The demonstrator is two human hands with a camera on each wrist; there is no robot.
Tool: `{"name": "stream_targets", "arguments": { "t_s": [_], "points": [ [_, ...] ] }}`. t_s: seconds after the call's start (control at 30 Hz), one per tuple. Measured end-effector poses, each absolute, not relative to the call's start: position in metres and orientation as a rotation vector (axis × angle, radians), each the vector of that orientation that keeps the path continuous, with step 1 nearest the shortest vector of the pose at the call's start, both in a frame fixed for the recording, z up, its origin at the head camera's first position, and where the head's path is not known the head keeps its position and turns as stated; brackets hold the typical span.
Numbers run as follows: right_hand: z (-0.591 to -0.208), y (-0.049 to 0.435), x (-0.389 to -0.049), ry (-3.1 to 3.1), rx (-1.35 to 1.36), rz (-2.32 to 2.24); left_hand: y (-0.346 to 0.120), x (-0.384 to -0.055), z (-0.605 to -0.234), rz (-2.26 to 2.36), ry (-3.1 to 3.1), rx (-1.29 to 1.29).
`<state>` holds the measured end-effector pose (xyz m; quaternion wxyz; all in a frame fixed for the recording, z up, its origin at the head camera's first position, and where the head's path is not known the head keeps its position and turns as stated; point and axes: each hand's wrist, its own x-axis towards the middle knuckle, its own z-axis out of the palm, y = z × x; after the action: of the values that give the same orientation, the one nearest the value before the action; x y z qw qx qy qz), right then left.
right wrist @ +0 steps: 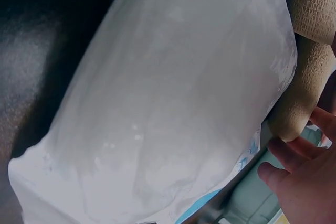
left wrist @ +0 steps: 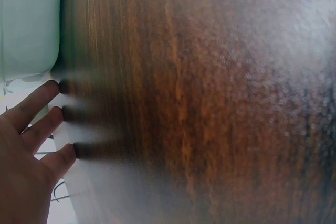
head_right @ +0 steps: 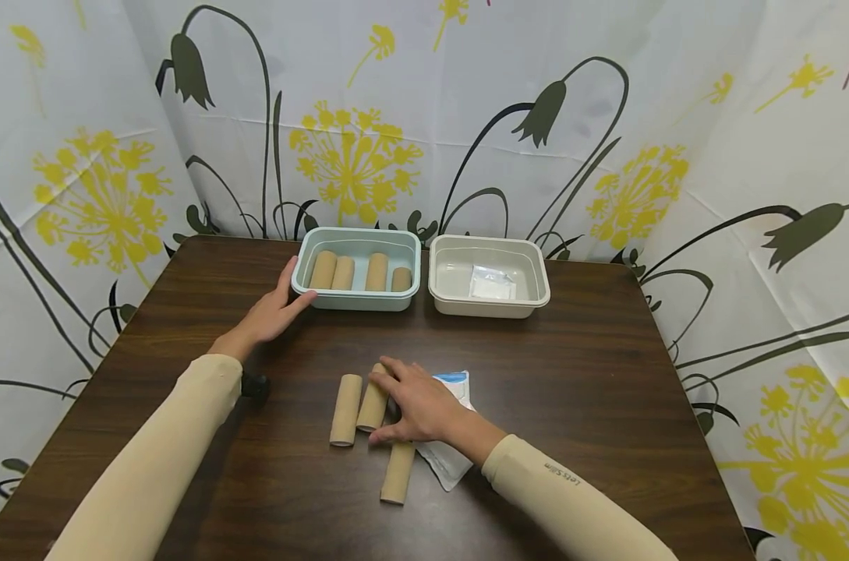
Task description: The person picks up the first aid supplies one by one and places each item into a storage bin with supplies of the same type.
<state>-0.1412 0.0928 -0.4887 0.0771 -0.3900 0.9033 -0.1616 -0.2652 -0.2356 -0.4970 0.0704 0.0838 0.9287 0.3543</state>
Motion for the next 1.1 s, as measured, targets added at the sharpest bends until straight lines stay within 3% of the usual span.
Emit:
{"name": "stream_targets", "arguments": {
  "t_s": [1.1],
  "points": [
    [-0.479,0.102,-0.141,2.687,-1.123,-0.577,-0.235,-0.265,-0.497,1.095,2.799,0.265]
  ]
}}
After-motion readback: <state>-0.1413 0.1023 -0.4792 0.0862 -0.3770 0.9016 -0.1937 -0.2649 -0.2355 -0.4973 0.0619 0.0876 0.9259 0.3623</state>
